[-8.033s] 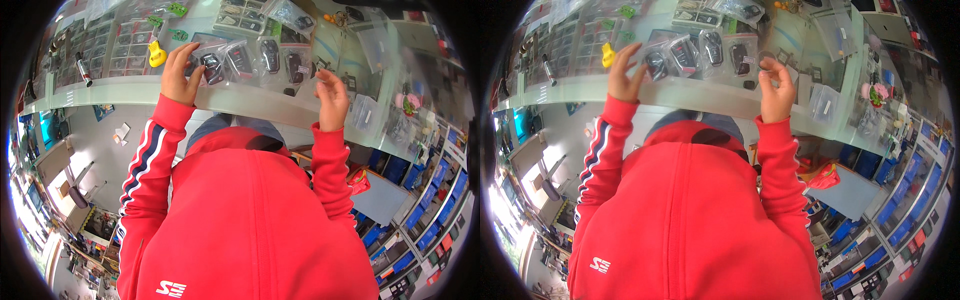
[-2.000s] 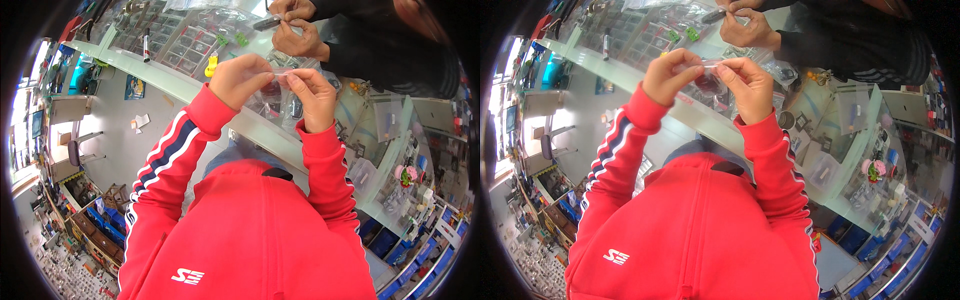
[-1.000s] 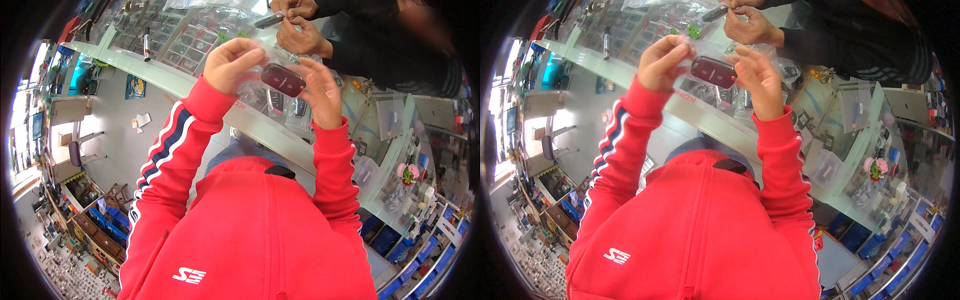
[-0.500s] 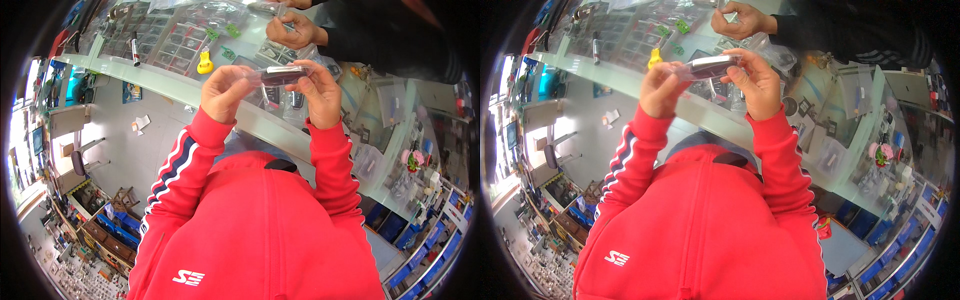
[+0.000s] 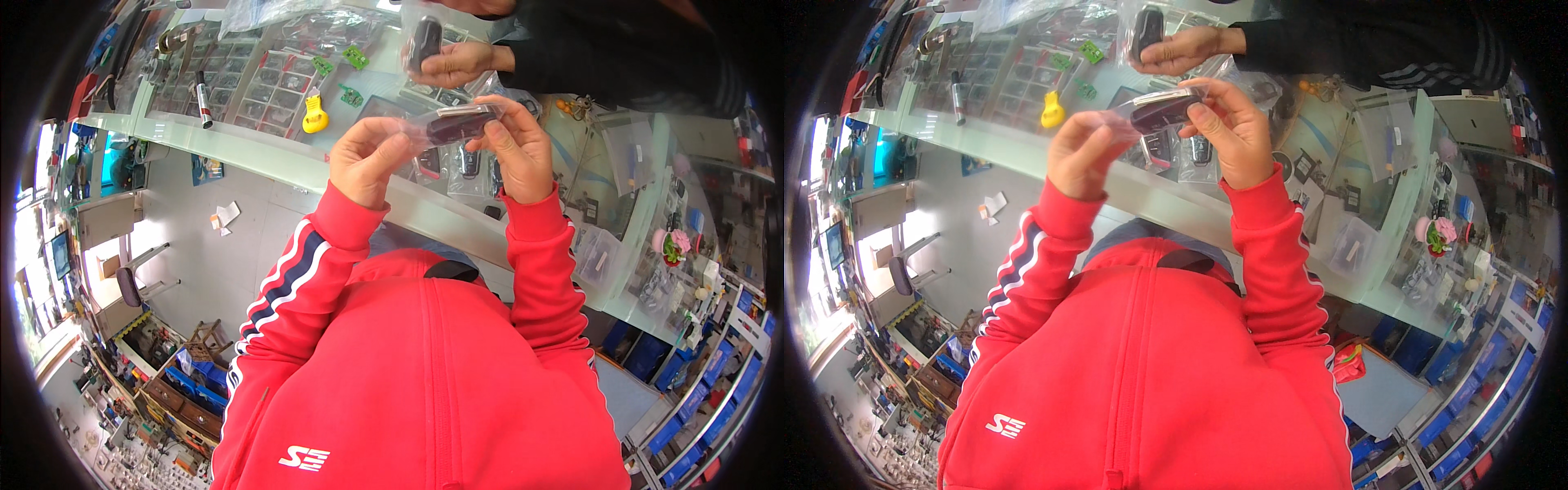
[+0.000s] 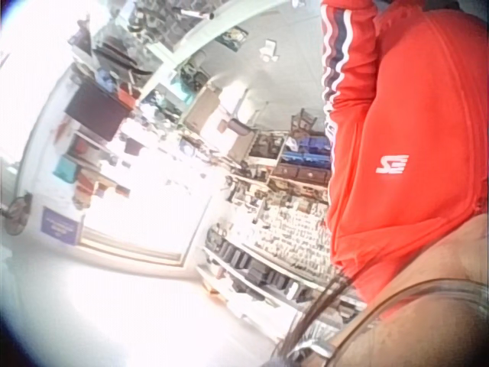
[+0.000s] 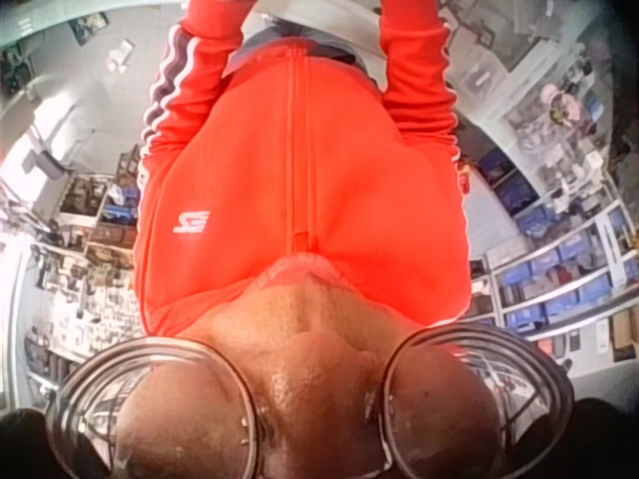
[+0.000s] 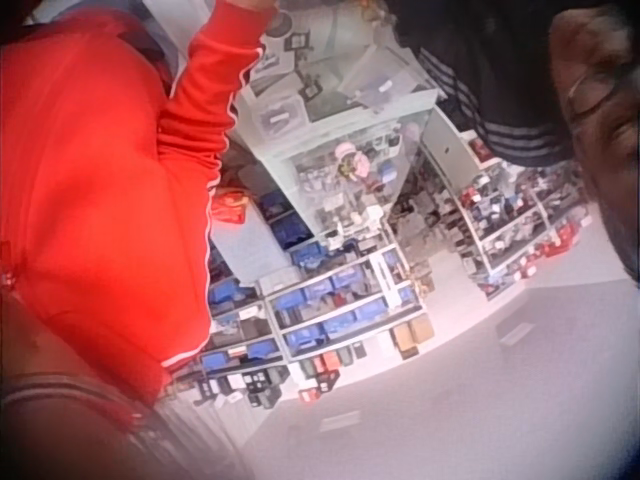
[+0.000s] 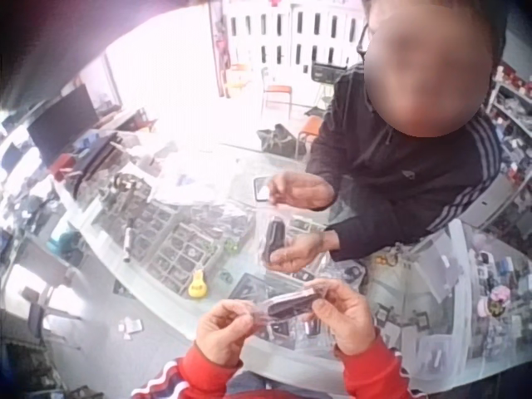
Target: The person unpacks a car key fob from a plastic bag and removes the key blade. They open the fob casing, insert a green circuit board, and close the casing. The person then handles several other packaged key fobs and components on the counter.
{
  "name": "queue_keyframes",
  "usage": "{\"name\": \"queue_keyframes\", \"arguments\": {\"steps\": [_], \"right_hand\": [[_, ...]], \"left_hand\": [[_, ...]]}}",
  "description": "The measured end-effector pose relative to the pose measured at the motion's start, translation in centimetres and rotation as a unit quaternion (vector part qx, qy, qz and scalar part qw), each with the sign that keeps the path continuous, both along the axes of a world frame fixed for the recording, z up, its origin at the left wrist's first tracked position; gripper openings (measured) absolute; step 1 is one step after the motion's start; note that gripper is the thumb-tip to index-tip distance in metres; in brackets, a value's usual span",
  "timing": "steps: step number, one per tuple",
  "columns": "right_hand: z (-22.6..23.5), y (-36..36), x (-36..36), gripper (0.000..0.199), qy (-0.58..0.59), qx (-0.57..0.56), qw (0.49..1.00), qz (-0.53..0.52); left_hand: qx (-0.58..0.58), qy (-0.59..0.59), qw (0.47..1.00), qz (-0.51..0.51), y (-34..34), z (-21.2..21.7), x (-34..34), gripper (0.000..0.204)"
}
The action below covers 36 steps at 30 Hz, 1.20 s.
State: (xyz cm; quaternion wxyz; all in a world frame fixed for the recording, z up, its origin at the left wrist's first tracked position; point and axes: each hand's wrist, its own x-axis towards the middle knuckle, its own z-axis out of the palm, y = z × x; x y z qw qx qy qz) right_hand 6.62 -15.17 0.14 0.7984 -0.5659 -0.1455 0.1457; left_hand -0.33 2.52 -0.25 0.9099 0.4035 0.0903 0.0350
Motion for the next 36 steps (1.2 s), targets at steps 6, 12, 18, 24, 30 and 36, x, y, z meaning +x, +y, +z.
{"name": "queue_keyframes", "arguments": {"steps": [6, 12, 18, 24, 30, 36], "right_hand": [[-1.8, 0.0, 0.4, 0.025, 0.136, 0.079, 0.987, 0.021], [-2.4, 0.9, 0.5, 0.024, 0.186, 0.105, 0.976, 0.030], [0.0, 2.7, -1.4, 0.024, 0.090, -0.064, 0.992, -0.062], [2.0, 3.4, -3.0, 0.026, 0.000, -0.158, 0.987, 0.036], [2.9, 2.9, -1.6, 0.059, -0.023, -0.101, 0.977, 0.189], [3.3, 3.4, -2.9, 0.064, -0.071, -0.168, 0.965, 0.190]], "left_hand": [[0.061, 0.109, 0.992, -0.013, 0.4, 1.1, 0.2, 0.014], [0.213, 0.114, 0.970, -0.019, 1.0, 2.0, 0.2, 0.012], [0.209, 0.063, 0.975, -0.035, 1.2, 2.9, -0.1, 0.012], [0.209, 0.021, 0.977, -0.034, 1.5, 2.7, -0.2, 0.017], [0.035, -0.108, 0.988, -0.107, 2.4, 2.3, -0.4, 0.014], [-0.073, -0.133, 0.980, -0.127, 3.4, 1.9, -0.3, 0.010]]}}
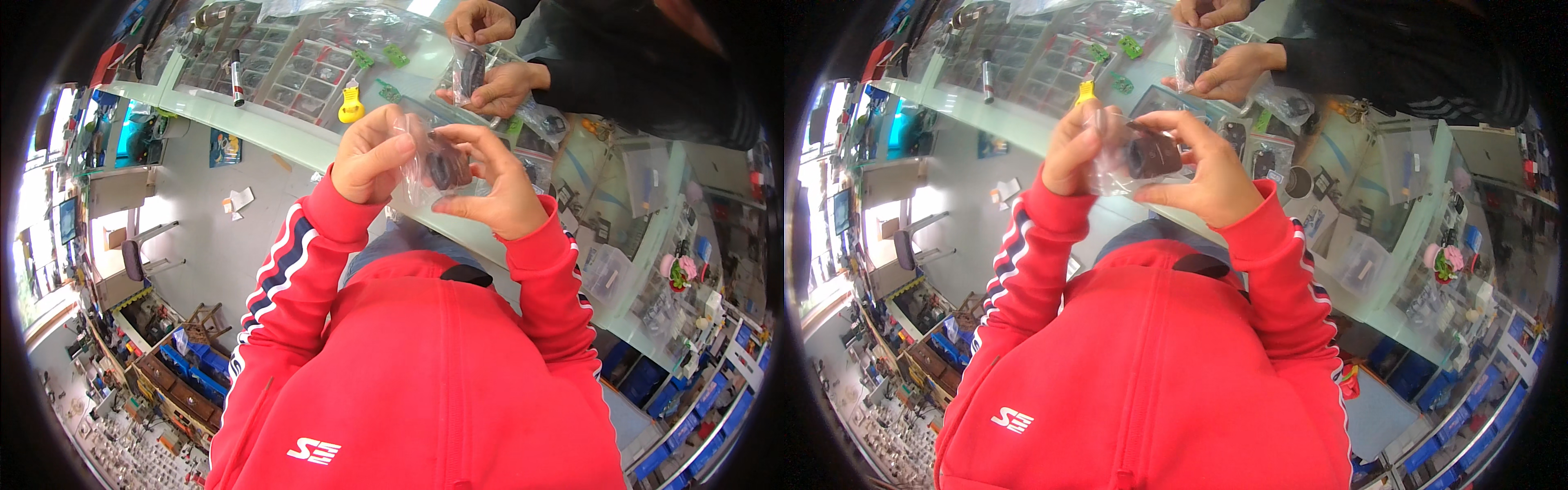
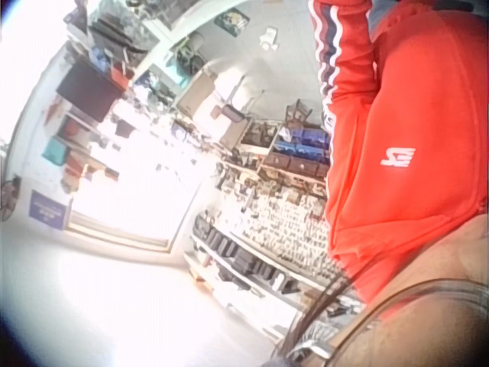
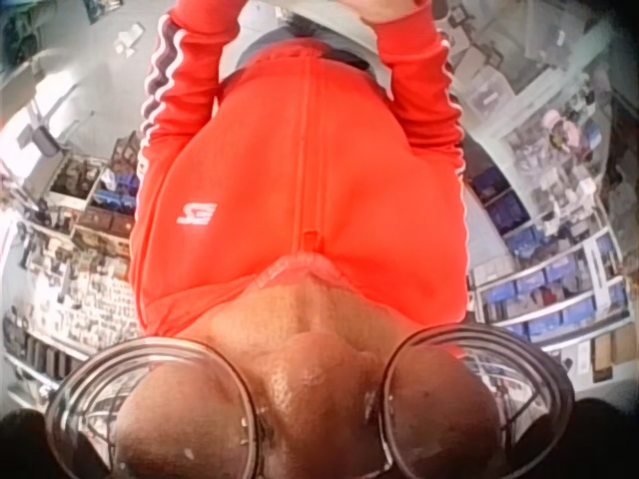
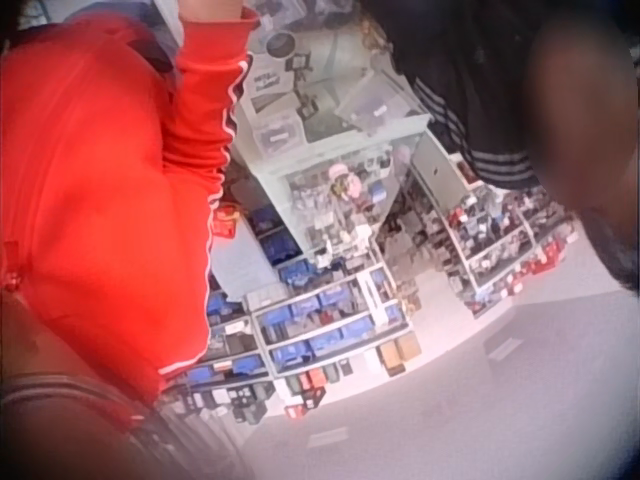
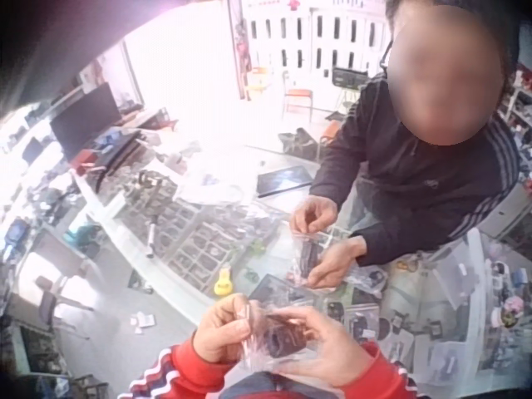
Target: The person unpacks a car key fob from a plastic bag and removes the key blade. They open the fob casing, insert a green circuit board, and close the casing. The person then handles several other packaged key fobs and components on the counter.
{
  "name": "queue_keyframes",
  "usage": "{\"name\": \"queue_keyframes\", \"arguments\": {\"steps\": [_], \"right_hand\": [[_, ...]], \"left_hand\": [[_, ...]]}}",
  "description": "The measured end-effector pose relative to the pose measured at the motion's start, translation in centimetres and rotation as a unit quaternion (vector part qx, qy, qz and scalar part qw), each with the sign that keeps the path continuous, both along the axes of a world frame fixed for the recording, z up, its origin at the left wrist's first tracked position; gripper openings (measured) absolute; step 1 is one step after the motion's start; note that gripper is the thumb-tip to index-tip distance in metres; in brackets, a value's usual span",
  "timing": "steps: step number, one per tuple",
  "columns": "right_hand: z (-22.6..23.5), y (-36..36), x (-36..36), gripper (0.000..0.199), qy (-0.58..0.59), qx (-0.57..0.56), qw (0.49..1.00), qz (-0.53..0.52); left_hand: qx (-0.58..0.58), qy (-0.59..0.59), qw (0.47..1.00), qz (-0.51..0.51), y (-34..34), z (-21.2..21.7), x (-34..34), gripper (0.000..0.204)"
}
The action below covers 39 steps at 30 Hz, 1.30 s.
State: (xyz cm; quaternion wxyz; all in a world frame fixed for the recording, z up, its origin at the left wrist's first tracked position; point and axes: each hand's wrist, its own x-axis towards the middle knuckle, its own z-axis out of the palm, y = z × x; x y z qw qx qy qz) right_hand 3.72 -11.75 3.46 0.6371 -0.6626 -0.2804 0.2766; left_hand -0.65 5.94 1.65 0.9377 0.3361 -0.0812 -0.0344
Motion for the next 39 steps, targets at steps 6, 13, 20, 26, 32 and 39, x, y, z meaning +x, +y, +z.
{"name": "queue_keyframes", "arguments": {"steps": [6, 13, 20, 26, 32, 39], "right_hand": [[-0.4, -0.3, 0.8, 0.046, -0.031, 0.003, 0.999, -0.016], [-0.7, 0.7, 1.0, 0.044, -0.002, 0.093, 0.988, -0.121], [0.3, 0.4, 0.0, 0.026, 0.040, 0.001, 0.997, -0.070], [0.0, 0.8, 0.0, 0.016, 0.088, -0.030, 0.995, -0.022], [0.2, 0.0, 0.6, 0.014, 0.128, 0.002, 0.990, -0.059], [0.1, -0.7, 1.0, 0.011, -0.019, 0.035, 0.993, -0.112]], "left_hand": [[0.049, -0.012, 0.999, -0.001, 0.7, 0.2, 0.5, 0.010], [0.138, 0.124, 0.982, 0.036, 0.0, 1.8, -0.1, 0.011], [0.228, 0.140, 0.963, 0.042, 0.0, 1.4, 0.3, 0.014], [0.218, 0.150, 0.964, 0.015, -1.2, 0.9, 0.0, 0.025], [0.200, 0.179, 0.963, 0.000, -1.1, 1.3, 0.0, 0.029], [0.331, 0.123, 0.929, 0.109, -0.8, -1.1, 0.3, 0.036]]}}
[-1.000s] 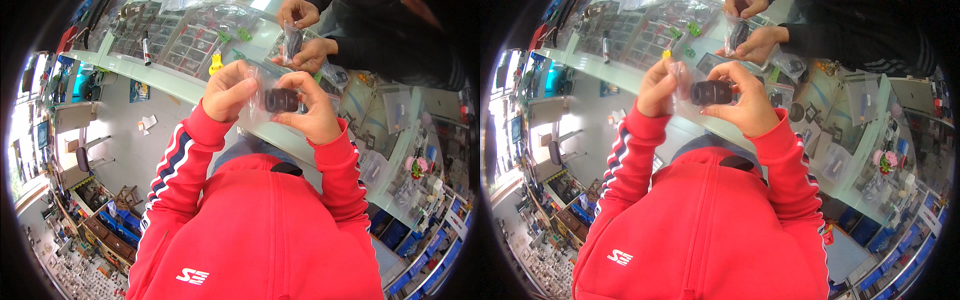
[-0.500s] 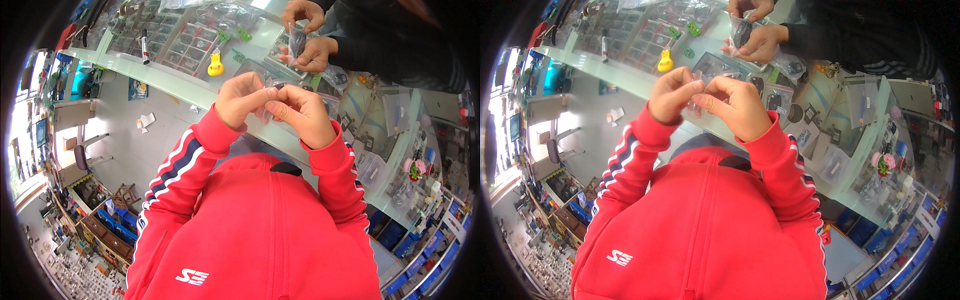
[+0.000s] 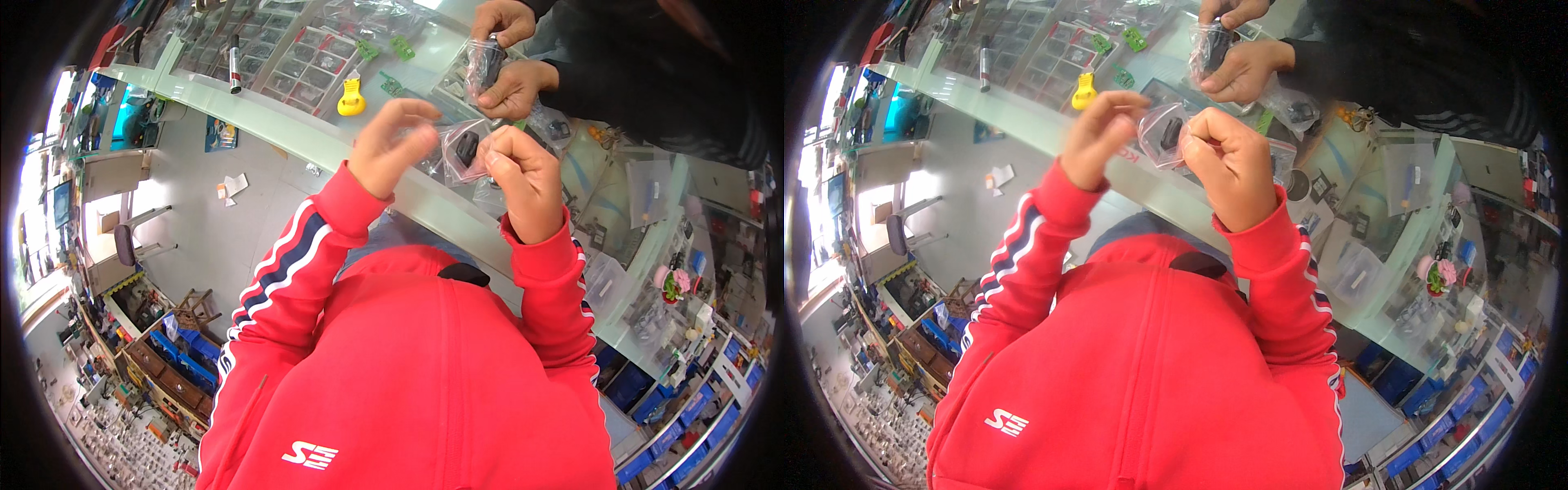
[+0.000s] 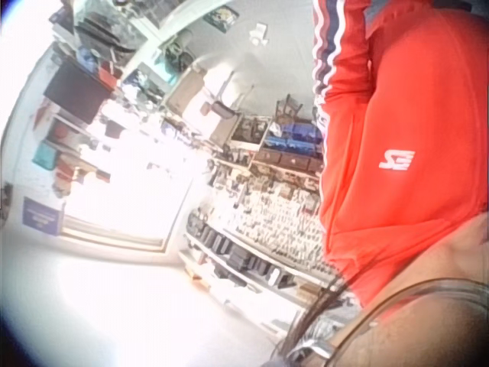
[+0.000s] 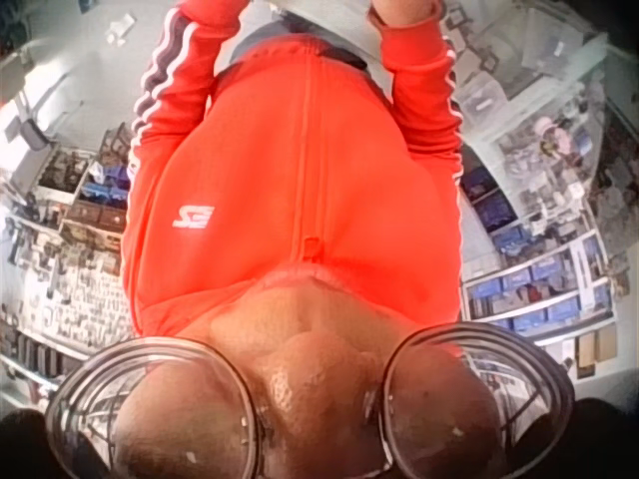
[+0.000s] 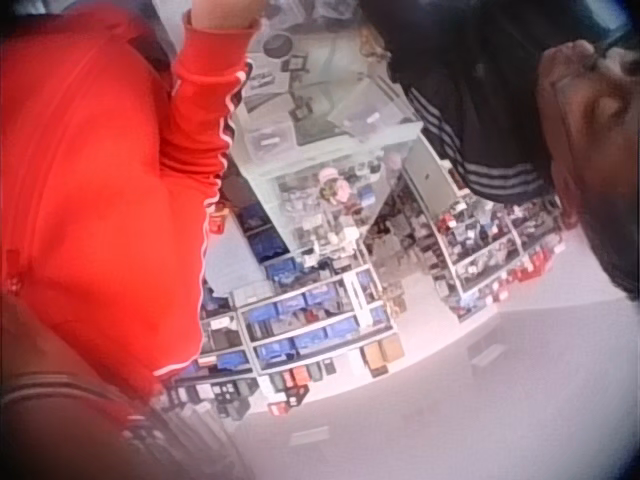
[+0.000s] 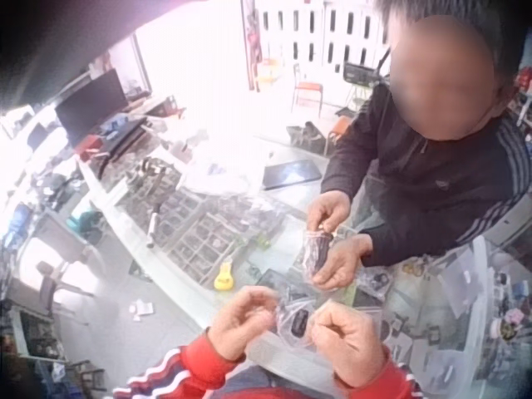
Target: The person unpacks a car key fob from a plastic bag and removes the key blade. They open the fob casing, insert a green circuit board, and close the casing. The person then handles several other packaged key fobs and components on the counter.
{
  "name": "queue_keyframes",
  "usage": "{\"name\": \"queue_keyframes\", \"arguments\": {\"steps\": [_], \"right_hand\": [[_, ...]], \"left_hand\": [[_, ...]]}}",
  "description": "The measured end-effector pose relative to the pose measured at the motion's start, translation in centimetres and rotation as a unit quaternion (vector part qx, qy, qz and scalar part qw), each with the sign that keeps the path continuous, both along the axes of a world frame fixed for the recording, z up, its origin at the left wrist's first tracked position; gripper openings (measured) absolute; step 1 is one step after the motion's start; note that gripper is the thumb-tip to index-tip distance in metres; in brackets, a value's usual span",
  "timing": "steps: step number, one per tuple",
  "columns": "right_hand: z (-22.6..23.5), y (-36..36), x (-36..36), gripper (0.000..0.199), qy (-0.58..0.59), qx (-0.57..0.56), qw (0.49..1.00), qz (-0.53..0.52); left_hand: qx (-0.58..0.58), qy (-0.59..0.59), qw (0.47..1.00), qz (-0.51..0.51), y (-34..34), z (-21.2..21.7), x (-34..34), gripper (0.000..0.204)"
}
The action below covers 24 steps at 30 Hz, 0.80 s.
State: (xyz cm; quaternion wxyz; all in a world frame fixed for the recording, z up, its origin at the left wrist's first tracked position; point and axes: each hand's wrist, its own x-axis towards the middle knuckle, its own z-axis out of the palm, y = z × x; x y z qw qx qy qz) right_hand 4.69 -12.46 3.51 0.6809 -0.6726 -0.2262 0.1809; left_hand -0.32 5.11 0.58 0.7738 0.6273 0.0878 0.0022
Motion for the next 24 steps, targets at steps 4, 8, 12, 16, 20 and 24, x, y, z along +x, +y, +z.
{"name": "queue_keyframes", "arguments": {"steps": [4, 8, 12, 16, 20, 24], "right_hand": [[0.6, -1.2, 1.2, 0.010, 0.044, 0.074, 0.995, 0.050], [0.5, -2.2, 1.1, 0.007, 0.093, 0.111, 0.989, -0.029], [-0.3, -3.3, 0.5, 0.005, 0.090, 0.057, 0.992, -0.073], [-1.4, -3.5, -0.1, 0.019, 0.168, 0.016, 0.984, -0.061], [-2.4, -3.5, -0.7, 0.024, 0.223, 0.054, 0.968, -0.100], [-3.1, -4.0, -0.7, 0.023, 0.270, 0.080, 0.952, -0.123]], "left_hand": [[0.037, -0.107, 0.987, -0.114, -2.5, -1.5, 0.2, 0.061], [0.096, -0.063, 0.988, -0.099, -3.6, -1.5, 1.0, 0.051], [0.341, -0.160, 0.926, 0.011, -3.3, -0.7, 1.2, 0.042], [0.404, -0.215, 0.889, 0.002, -4.0, -0.2, 1.6, 0.044], [0.354, -0.251, 0.900, -0.040, -4.4, 0.3, 1.7, 0.056], [0.010, -0.100, 0.994, -0.030, -3.8, 0.4, 0.9, 0.058]]}}
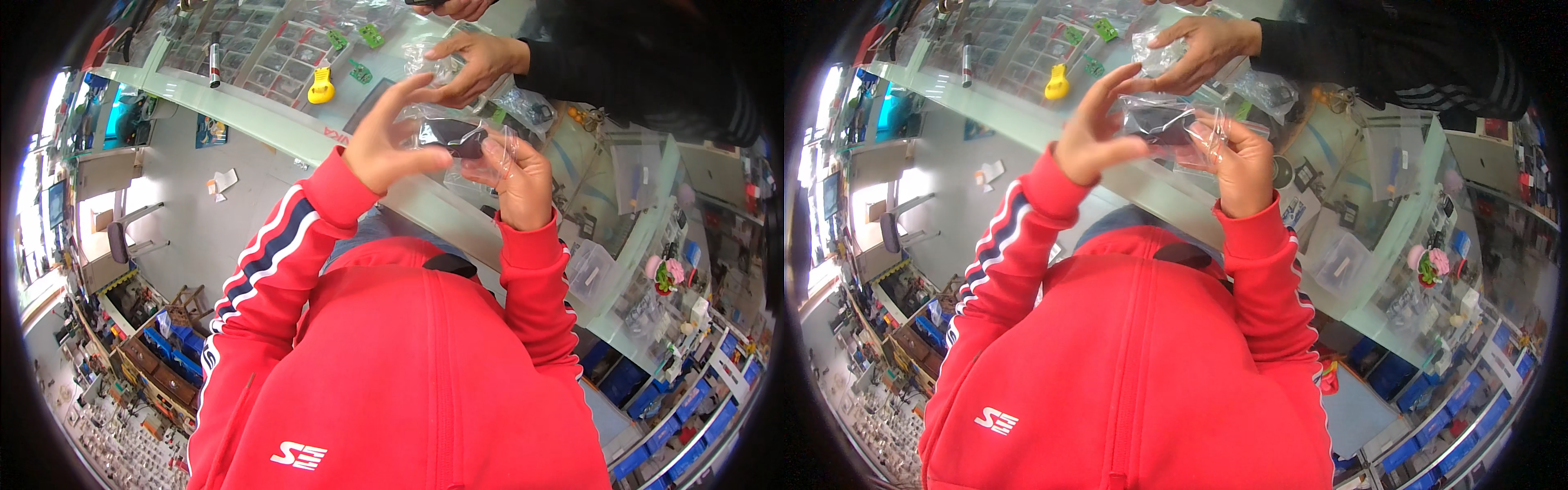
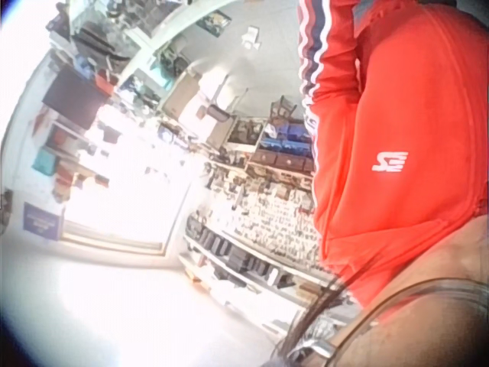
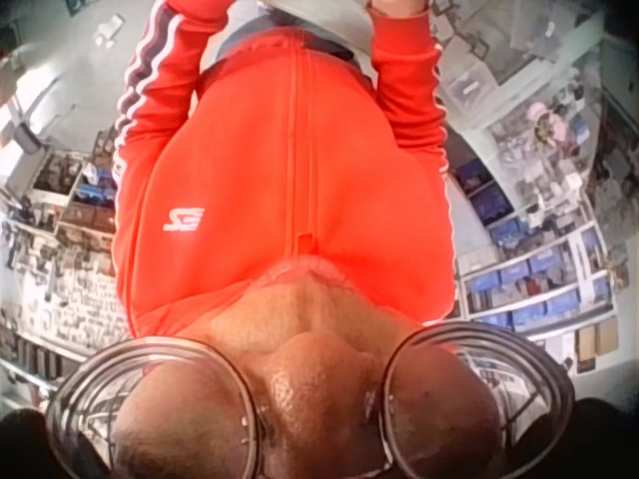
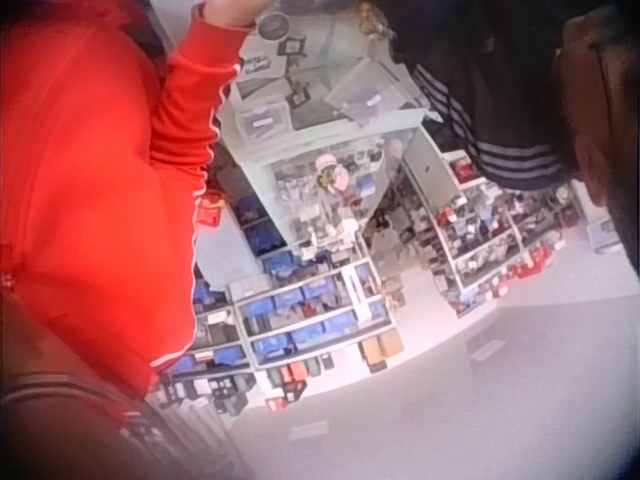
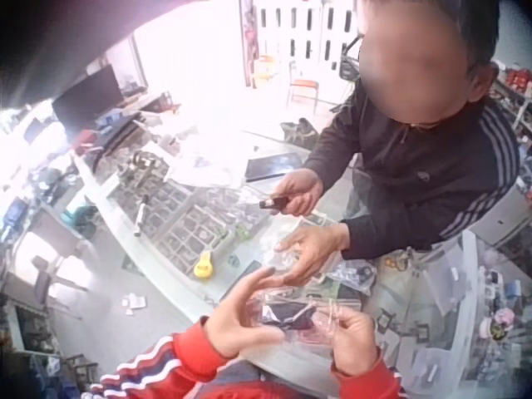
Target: The person unpacks a car key fob from a plastic bag and removes the key blade. They open the fob casing, insert a green circuit board, and close the casing. The person then handles several other packaged key fobs and components on the counter.
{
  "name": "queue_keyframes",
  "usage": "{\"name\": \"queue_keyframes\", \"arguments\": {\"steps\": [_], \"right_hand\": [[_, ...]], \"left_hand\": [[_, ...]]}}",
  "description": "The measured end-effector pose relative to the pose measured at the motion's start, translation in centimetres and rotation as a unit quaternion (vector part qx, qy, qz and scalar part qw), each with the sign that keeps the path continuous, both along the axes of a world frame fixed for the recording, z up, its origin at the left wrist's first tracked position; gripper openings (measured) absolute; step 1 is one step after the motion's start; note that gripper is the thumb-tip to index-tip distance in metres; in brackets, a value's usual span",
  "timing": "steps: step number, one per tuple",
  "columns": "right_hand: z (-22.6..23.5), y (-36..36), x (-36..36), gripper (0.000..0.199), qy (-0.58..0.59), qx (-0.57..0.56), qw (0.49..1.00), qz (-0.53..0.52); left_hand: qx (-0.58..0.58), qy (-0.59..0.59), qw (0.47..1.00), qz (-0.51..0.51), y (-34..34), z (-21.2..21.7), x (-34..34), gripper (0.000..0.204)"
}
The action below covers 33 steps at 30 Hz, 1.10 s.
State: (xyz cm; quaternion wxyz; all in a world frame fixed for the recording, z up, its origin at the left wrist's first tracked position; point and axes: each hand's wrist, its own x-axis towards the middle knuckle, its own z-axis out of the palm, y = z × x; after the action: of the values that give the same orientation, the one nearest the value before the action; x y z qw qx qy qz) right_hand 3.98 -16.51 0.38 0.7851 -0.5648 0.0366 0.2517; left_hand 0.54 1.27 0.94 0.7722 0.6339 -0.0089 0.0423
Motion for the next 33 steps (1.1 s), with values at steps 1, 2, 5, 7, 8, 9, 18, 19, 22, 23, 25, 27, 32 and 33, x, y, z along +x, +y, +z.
{"name": "queue_keyframes", "arguments": {"steps": [1, 2, 5, 7, 8, 9, 18, 19, 22, 23, 25, 27, 32, 33], "right_hand": [[-0.2, 0.1, -0.1, 0.022, -0.009, -0.010, 1.000, -0.002], [-0.4, 0.2, -0.2, 0.021, -0.018, -0.021, 1.000, -0.004], [-0.7, 0.5, -0.3, 0.019, -0.074, -0.036, 0.995, -0.050], [-0.6, 0.4, -0.1, 0.018, -0.108, -0.052, 0.990, -0.071], [-0.5, 0.0, 0.2, 0.017, -0.119, -0.066, 0.988, -0.069], [-0.4, -0.4, 0.5, 0.016, -0.132, -0.080, 0.986, -0.069], [-0.6, -0.9, 0.4, 0.017, 0.223, 0.201, 0.954, -0.004], [-0.6, -0.8, 0.4, 0.019, 0.259, 0.249, 0.933, 0.023], [-0.8, -0.2, -0.5, 0.026, 0.344, 0.378, 0.854, 0.100], [-1.0, 0.3, -0.7, 0.026, 0.356, 0.416, 0.827, 0.128], [-1.1, 1.3, -1.3, 0.026, 0.368, 0.490, 0.770, 0.176], [-0.7, 1.9, -1.6, 0.026, 0.351, 0.440, 0.808, 0.175], [1.6, 3.3, -1.5, 0.019, 0.086, 0.107, 0.989, 0.044], [1.9, 4.0, -1.5, 0.018, 0.035, 0.052, 0.998, -0.014]], "left_hand": [[-0.153, 0.101, 0.983, -0.001, 0.2, -0.1, -0.3, 0.056], [-0.130, 0.169, 0.977, -0.006, 0.7, -0.4, -0.3, 0.043], [-0.122, 0.205, 0.971, 0.037, 1.5, -1.5, -1.0, 0.033], [-0.095, 0.229, 0.961, 0.122, 2.6, -2.4, -1.3, 0.026], [-0.095, 0.234, 0.956, 0.151, 3.5, -2.9, -1.4, 0.023], [-0.095, 0.239, 0.951, 0.175, 4.5, -3.2, -1.5, 0.019], [0.516, 0.071, 0.820, 0.237, 4.7, -4.1, -0.7, 0.027], [0.607, -0.008, 0.751, 0.259, 4.2, -3.2, -0.9, 0.030], [0.329, -0.052, 0.938, 0.093, 2.1, -0.3, -1.3, 0.040], [0.240, -0.034, 0.968, 0.058, 1.0, 0.4, -1.0, 0.040], [0.066, -0.028, 0.997, -0.014, -0.7, 1.5, -0.5, 0.040], [-0.018, 0.047, 0.998, -0.033, -0.9, 2.5, -0.4, 0.040], [-0.046, 0.118, 0.992, -0.021, 0.7, 3.4, 0.7, 0.039], [-0.026, 0.114, 0.993, -0.026, 1.4, 3.6, 0.8, 0.039]]}}
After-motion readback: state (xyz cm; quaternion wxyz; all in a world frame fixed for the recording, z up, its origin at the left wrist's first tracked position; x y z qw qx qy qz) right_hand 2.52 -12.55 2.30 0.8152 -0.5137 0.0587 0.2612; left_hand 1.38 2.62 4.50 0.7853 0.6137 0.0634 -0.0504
